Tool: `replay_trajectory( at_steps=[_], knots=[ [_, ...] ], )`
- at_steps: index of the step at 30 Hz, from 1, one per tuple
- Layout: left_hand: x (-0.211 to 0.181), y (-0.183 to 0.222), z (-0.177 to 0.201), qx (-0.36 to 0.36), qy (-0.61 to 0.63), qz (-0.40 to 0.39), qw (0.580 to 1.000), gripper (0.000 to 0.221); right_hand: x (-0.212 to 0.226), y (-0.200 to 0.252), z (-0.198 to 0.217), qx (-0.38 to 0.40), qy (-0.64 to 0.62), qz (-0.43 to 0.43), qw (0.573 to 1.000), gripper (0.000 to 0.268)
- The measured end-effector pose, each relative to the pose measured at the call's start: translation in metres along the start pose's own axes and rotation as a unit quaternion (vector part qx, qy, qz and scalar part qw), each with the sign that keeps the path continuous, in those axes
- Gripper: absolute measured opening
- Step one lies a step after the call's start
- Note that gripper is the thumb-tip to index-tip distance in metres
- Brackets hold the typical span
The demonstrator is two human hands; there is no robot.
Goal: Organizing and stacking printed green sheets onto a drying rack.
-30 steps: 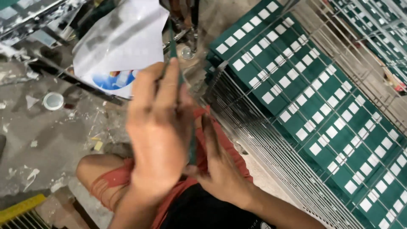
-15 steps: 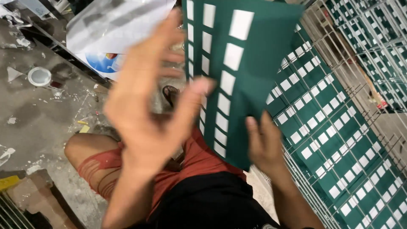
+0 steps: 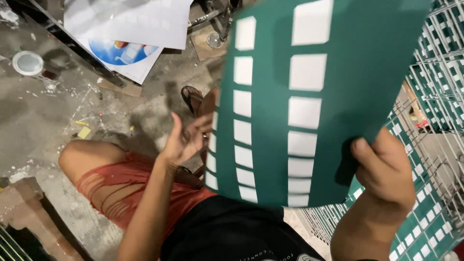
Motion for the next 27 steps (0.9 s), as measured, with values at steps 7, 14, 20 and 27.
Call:
replay_trajectory(
  at_steps=[7,14,20,27],
  knots=[
    [-0.001,0.051,0.065,-0.221,-0.027,-0.129,0.966,0.060,-0.054,-0.074,-0.036,0.014,-0.056,-0.060,0.996,0.042],
    [-0.057,0.057,0.019,-0.262,-0.289,-0.074,0.918,0.027,-0.115,-0.091,-0.050,0.007,-0.033,-0.093,0.995,0.041],
    [-0.065,0.078,0.030,-0.319,-0.306,-0.068,0.895,0.036,-0.129,-0.102,-0.066,0.032,-0.054,-0.082,0.995,0.040],
    [-0.045,0.098,0.061,-0.341,-0.228,-0.095,0.907,0.030,-0.163,-0.100,-0.074,0.085,-0.081,-0.140,0.983,0.047]
  ],
)
Point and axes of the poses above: each hand's wrist, its own y-axis away from the middle knuckle, its own z-axis out of the back of the hand, x = y × z, the point moved 4 cm from there along -y, towards the middle knuckle, and after that the axes turned 1 degree about z, right-handed, at the moved point
